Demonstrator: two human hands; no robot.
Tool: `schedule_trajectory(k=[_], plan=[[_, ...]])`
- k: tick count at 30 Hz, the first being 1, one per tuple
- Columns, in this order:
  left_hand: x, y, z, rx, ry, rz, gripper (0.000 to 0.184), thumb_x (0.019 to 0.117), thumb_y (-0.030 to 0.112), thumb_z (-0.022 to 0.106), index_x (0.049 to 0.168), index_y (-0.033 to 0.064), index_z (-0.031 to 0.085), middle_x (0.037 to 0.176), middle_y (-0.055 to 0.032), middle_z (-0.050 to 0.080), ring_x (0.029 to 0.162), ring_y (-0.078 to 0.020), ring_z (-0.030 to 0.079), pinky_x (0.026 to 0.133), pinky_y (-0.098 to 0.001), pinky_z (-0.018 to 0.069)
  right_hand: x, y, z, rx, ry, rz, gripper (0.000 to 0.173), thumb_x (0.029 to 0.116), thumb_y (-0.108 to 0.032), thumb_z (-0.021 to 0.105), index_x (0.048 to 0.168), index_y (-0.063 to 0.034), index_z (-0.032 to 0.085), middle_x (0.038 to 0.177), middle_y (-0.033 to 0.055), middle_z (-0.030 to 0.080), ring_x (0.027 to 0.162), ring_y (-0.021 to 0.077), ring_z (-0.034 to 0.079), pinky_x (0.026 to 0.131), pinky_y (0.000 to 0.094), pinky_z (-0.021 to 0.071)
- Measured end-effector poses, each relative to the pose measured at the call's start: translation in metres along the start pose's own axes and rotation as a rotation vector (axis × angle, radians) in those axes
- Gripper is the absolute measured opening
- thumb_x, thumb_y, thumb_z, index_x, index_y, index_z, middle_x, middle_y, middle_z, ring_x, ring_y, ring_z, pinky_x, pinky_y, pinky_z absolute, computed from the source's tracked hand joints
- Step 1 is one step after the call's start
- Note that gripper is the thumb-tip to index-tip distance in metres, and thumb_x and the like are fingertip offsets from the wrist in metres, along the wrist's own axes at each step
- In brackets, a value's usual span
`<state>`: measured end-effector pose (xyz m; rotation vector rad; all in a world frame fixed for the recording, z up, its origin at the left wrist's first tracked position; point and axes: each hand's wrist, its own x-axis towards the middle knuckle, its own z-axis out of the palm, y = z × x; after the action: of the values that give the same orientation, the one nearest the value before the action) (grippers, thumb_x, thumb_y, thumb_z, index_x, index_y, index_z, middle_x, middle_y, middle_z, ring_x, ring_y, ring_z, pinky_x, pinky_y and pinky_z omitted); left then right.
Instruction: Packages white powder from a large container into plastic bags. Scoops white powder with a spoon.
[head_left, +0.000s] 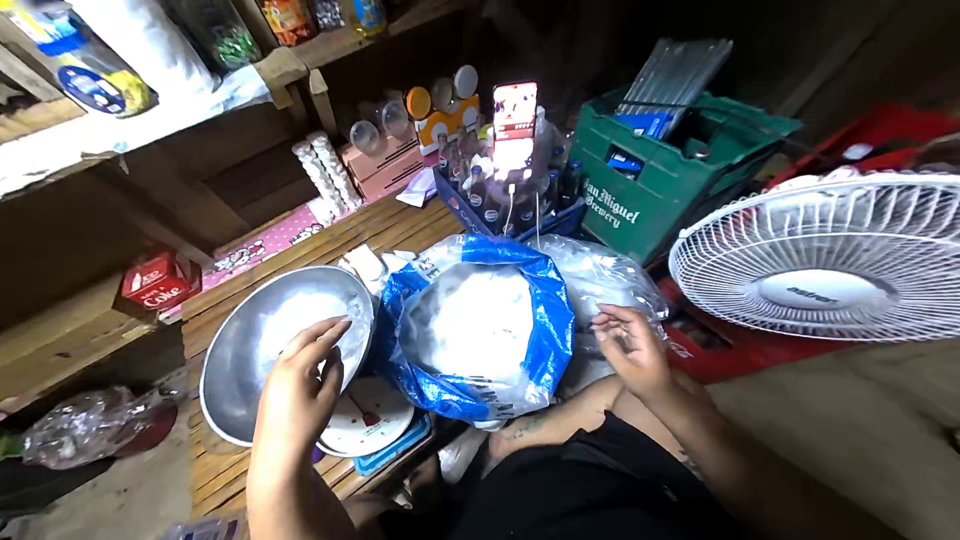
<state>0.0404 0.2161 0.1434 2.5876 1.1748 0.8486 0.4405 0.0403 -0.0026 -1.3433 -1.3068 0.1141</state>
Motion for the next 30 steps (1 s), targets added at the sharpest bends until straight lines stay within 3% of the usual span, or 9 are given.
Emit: schedule_trajectory(k=[8, 11, 13, 15, 19, 25, 30], plan=[[0.002, -0.009, -0.003, -0.013, -0.037, 0.035, 0.037, 0.097, 0.01, 0.05, 0.125, 0.0091, 0.073, 0.128, -0.0119, 0.069, 0.1, -0.0201, 0.071, 0.08, -0.0343, 0.0586, 0.039, -0.041, 0.021, -0.072, -0.331, 0.044, 0.041, 0.0986, -0.023, 0.061, 0.134, -0.0023, 0.062, 0.128, 0.0184, 0.063, 0.107, 0.0145, 0.063, 0.084, 0.0238, 0.0534], [0.0, -0.012, -0.001, -0.055, -0.016, 0.048, 0.028, 0.0969, 0.012, 0.055, 0.112, 0.0106, 0.079, 0.125, -0.01, 0.071, 0.093, -0.0117, 0.071, 0.078, -0.0256, 0.0584, 0.049, -0.046, 0.028, -0.093, -0.456, 0.124, 0.05, 0.0985, -0.036, 0.063, 0.139, -0.0068, 0.061, 0.124, 0.0162, 0.064, 0.104, 0.0173, 0.063, 0.084, 0.0288, 0.0534], [-0.001, -0.012, 0.001, -0.094, 0.01, 0.027, 0.021, 0.0944, 0.012, 0.059, 0.098, 0.0076, 0.079, 0.122, -0.0113, 0.072, 0.091, -0.0103, 0.071, 0.078, -0.0244, 0.0586, 0.054, -0.047, 0.035, -0.11, -0.554, 0.194, 0.058, 0.0978, -0.042, 0.065, 0.144, -0.0083, 0.057, 0.117, 0.0145, 0.065, 0.098, 0.0192, 0.062, 0.082, 0.0325, 0.0532], [-0.002, -0.011, 0.004, -0.122, 0.047, 0.002, 0.018, 0.0923, 0.01, 0.061, 0.094, 0.0046, 0.079, 0.119, -0.0133, 0.072, 0.089, -0.0093, 0.071, 0.077, -0.0231, 0.0588, 0.057, -0.05, 0.043, -0.119, -0.633, 0.258, 0.065, 0.0968, -0.044, 0.067, 0.149, -0.0083, 0.052, 0.111, 0.0124, 0.066, 0.093, 0.0192, 0.061, 0.082, 0.0339, 0.0525], [-0.005, -0.012, 0.009, -0.145, 0.106, -0.043, 0.017, 0.0934, 0.01, 0.063, 0.097, 0.0033, 0.079, 0.114, -0.0132, 0.072, 0.09, -0.0064, 0.07, 0.078, -0.0185, 0.0572, 0.055, -0.048, 0.061, -0.119, -0.709, 0.305, 0.065, 0.0973, -0.04, 0.067, 0.15, -0.0074, 0.05, 0.107, 0.0114, 0.067, 0.091, 0.02, 0.061, 0.084, 0.0343, 0.0529], [-0.006, -0.013, 0.015, -0.173, 0.146, -0.092, 0.02, 0.094, 0.01, 0.064, 0.106, 0.0011, 0.077, 0.11, -0.0132, 0.072, 0.09, -0.0061, 0.07, 0.08, -0.0178, 0.057, 0.055, -0.047, 0.074, -0.15, -0.733, 0.29, 0.042, 0.1019, -0.03, 0.059, 0.137, -0.0092, 0.064, 0.102, 0.0115, 0.068, 0.089, 0.019, 0.063, 0.083, 0.033, 0.0528], [-0.005, -0.009, 0.017, -0.198, 0.116, -0.115, 0.021, 0.0947, 0.011, 0.065, 0.11, 0.003, 0.076, 0.113, -0.0125, 0.072, 0.091, -0.0084, 0.071, 0.079, -0.0204, 0.059, 0.053, -0.045, 0.075, -0.152, -0.688, 0.237, 0.037, 0.1014, -0.027, 0.059, 0.132, -0.0087, 0.068, 0.099, 0.0112, 0.069, 0.087, 0.0193, 0.064, 0.082, 0.0335, 0.0538]])
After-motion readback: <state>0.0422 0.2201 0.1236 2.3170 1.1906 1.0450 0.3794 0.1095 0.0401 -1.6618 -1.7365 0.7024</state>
